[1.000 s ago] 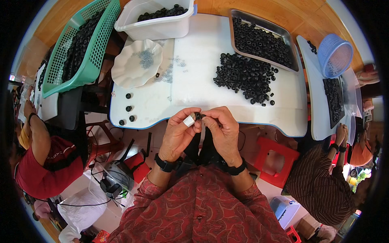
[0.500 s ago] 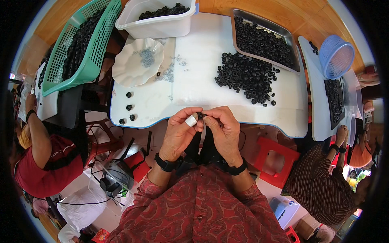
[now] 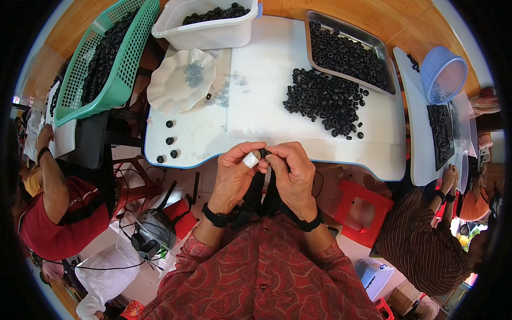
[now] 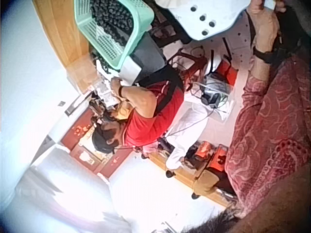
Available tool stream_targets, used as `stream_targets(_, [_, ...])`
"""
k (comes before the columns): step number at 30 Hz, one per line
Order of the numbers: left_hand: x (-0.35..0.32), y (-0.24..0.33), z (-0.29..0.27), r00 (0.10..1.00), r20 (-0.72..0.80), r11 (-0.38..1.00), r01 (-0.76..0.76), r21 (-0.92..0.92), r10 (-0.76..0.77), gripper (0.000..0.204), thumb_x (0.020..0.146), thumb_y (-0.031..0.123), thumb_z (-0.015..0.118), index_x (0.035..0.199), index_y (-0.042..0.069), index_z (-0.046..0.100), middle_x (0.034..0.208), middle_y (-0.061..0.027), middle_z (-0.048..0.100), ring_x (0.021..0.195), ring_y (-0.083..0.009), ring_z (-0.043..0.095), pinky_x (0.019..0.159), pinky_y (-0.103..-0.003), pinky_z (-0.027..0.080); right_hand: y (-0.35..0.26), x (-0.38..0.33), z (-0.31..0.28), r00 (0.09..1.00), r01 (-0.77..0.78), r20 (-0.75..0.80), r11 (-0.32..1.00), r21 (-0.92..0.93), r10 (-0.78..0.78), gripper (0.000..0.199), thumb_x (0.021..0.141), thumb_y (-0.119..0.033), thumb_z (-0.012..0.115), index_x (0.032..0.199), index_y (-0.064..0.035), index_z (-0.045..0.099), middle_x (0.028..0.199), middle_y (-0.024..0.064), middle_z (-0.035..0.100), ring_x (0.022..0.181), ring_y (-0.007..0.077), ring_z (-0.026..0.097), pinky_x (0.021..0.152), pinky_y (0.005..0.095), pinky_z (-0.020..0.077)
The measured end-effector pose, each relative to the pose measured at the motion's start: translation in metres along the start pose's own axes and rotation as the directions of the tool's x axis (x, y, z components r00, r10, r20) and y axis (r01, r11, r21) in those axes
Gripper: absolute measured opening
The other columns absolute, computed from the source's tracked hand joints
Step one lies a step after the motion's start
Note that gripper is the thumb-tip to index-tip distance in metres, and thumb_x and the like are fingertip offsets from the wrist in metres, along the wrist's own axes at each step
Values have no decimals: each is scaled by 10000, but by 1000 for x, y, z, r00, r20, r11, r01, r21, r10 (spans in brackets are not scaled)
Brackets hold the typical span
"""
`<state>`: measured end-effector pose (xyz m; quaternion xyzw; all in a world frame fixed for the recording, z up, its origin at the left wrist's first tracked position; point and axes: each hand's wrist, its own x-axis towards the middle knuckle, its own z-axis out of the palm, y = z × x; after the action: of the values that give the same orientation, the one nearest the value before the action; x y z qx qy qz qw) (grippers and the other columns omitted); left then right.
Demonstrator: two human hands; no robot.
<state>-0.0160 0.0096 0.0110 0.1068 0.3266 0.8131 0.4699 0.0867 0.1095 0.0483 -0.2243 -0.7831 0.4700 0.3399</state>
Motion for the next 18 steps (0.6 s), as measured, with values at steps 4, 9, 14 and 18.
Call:
stream_targets(4, [-1,5,0,1000,-8,993,-28,117,29,219,960,-22,569,1155,-21,670,957,-88,680,806,-126,655,737,-252,557,-1,0,0,998,64,13,996,-65,-63,135,875,41,674,1007,14,659,928,105,624,766,171,652,663,270,526])
stream_targets(9, [-3,14,-1,998,-26,958,-43,282,53,217,956,-25,570,1148,-24,671,916,-75,687,769,-110,652,704,-231,549,-2,1,2,992,122,44,986,-113,-118,126,868,45,673,989,11,668,911,112,625,732,200,650,633,289,521])
stream_targets(14, [-1,26,-2,991,-118,905,-8,425,64,213,941,-46,562,1126,-42,668,893,-77,694,753,-102,655,684,-231,559,-1,11,10,987,132,108,982,-132,-118,124,837,38,697,950,-12,682,893,91,615,730,228,635,622,320,509])
stream_targets(18, [9,35,-5,985,-155,855,22,519,69,211,929,-47,573,1120,-56,661,896,-88,690,746,-118,656,667,-243,559,9,23,16,981,160,137,969,-189,-135,152,790,25,724,926,-34,693,877,68,596,748,242,593,648,340,482])
